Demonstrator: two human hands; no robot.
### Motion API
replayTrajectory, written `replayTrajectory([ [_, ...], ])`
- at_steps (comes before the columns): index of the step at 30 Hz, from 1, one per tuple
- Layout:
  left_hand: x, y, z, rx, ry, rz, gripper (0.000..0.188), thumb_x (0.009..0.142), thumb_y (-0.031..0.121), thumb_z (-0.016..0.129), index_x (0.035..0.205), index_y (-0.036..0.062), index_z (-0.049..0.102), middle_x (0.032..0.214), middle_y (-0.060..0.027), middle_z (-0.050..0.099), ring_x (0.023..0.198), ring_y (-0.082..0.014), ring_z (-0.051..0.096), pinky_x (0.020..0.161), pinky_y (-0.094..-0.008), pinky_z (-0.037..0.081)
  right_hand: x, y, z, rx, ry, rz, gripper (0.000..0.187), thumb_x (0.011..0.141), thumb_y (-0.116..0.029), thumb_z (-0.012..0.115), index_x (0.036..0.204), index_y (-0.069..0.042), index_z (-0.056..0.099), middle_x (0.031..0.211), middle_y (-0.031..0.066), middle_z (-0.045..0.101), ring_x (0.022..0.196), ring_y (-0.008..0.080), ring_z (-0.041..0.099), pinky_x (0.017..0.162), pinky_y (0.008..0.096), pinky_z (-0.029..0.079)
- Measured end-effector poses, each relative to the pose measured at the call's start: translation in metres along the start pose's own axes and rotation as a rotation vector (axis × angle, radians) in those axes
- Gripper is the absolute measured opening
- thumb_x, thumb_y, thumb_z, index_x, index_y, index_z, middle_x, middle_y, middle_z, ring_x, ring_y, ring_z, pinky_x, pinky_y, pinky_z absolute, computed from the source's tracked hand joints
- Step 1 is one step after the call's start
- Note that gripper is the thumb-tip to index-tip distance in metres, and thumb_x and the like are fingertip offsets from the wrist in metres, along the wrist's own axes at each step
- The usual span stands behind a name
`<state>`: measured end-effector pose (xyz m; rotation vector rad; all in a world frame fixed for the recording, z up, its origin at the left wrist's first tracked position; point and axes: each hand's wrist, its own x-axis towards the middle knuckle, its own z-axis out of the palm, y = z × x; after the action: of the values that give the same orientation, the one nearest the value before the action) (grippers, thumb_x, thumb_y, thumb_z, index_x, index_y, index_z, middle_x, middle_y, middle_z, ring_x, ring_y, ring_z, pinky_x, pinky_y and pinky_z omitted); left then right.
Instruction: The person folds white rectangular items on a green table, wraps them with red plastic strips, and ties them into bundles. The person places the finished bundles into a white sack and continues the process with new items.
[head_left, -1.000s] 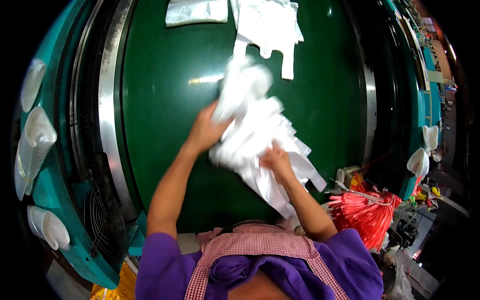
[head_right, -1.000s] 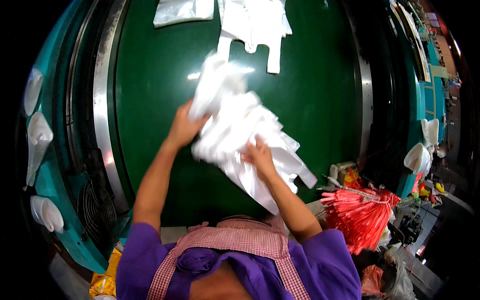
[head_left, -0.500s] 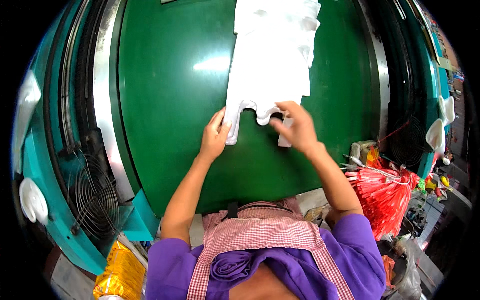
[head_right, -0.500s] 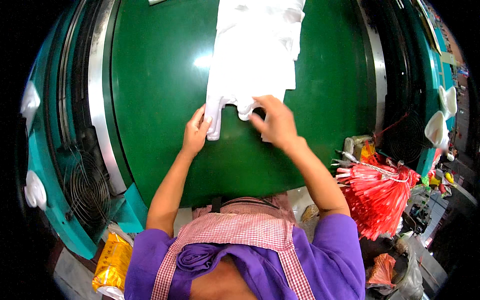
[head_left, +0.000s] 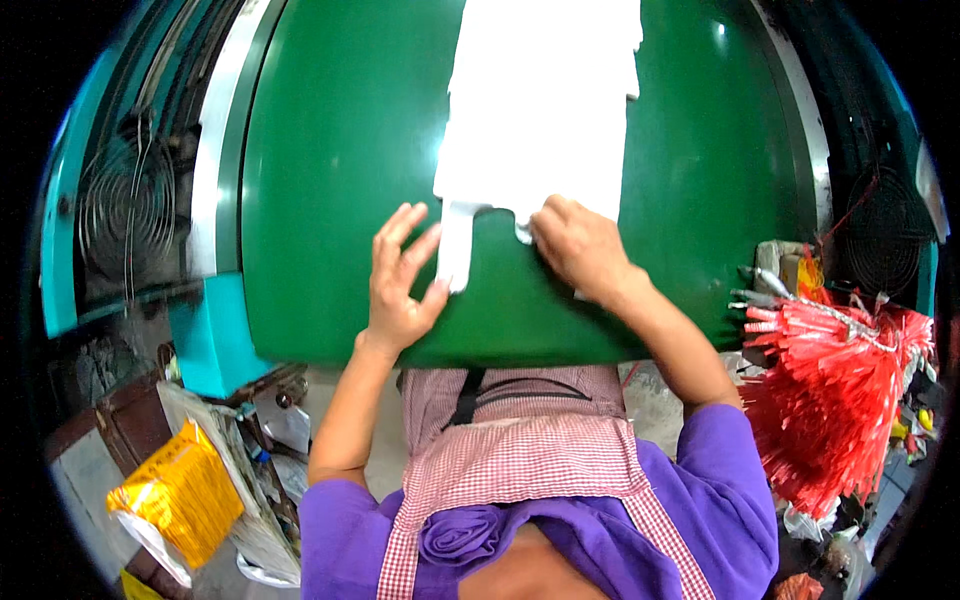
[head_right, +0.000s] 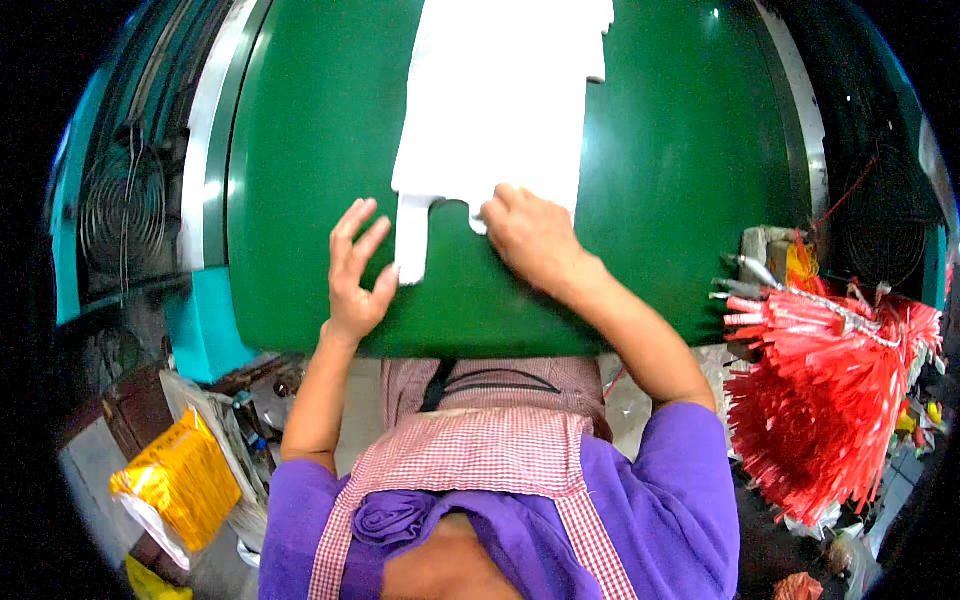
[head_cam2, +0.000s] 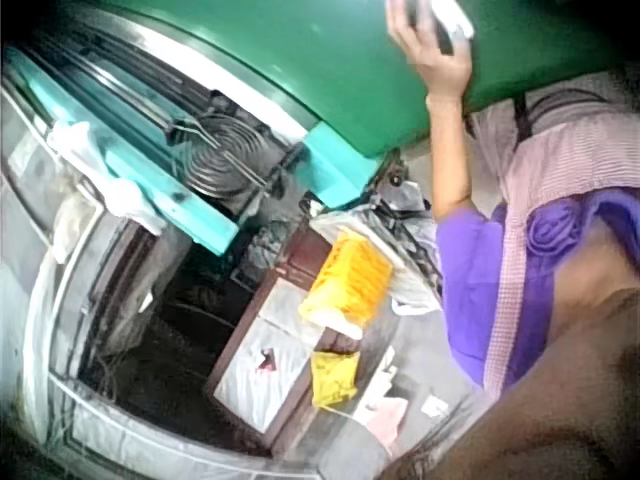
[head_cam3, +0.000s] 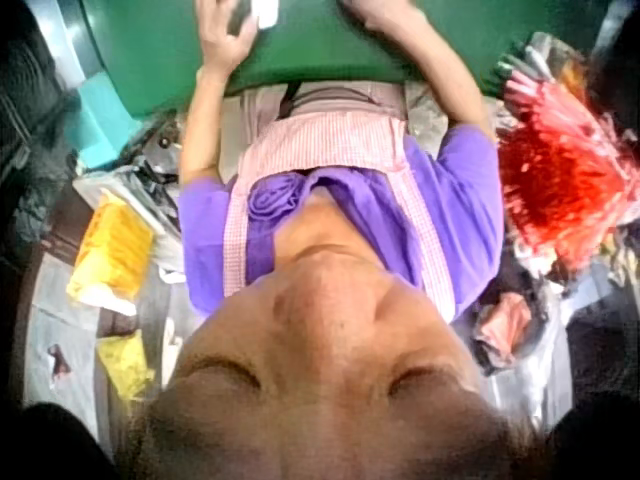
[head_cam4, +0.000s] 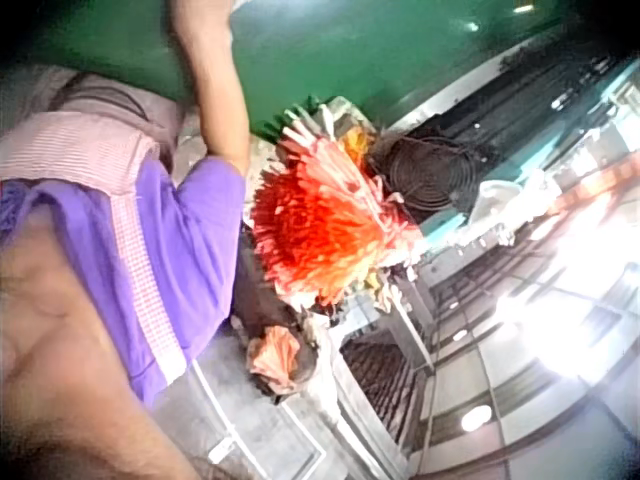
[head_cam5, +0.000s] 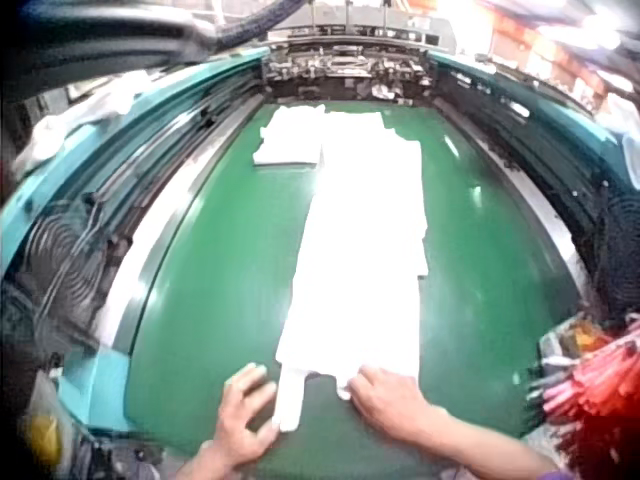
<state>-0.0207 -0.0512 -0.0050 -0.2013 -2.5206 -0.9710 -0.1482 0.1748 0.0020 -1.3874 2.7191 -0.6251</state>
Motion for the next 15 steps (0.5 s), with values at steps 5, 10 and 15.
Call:
replayTrajectory([
  [5, -0.058, 0.04, -0.023, 0.234, -0.728, 0.109, 0.077, 0.066, 0.037, 0.077, 0.133, 0.0171, 0.046, 0.146, -0.0131, 0.033, 0.136, -0.0388, 0.026, 0.11, -0.0581, 0.016, -0.085, -0.036, -0.003, 0.354, -0.009, -0.125, 0.03, 0.08, -0.021, 0.067, 0.104, -0.005, 0.059, 0.097, 0.0115, 0.057, 0.086, 0.0285, 0.06, 0.072, 0.0373, 0.051],
  [10, -0.09, 0.014, -0.031, 0.328, -0.578, 0.222, 0.074, 0.064, 0.018, 0.077, 0.131, 0.0179, 0.048, 0.147, -0.0132, 0.03, 0.138, -0.0355, 0.024, 0.112, -0.0533, 0.02, -0.15, -0.027, -0.025, 0.038, -0.173, -0.057, 0.072, 0.072, -0.026, 0.075, 0.135, -0.012, 0.042, 0.143, 0.0147, 0.035, 0.133, 0.0339, 0.031, 0.106, 0.0502, 0.028],
  [15, -0.055, 0.019, -0.022, 0.214, -0.52, 0.372, 0.042, 0.073, 0.008, 0.068, 0.113, 0.0127, 0.059, 0.133, -0.0123, 0.049, 0.131, -0.0305, 0.04, 0.111, -0.051, 0.024, -0.164, -0.016, -0.011, -0.01, -0.088, -0.051, 0.065, 0.067, -0.007, 0.071, 0.129, -0.014, 0.05, 0.143, 0.0093, 0.039, 0.137, 0.031, 0.03, 0.109, 0.0531, 0.023],
])
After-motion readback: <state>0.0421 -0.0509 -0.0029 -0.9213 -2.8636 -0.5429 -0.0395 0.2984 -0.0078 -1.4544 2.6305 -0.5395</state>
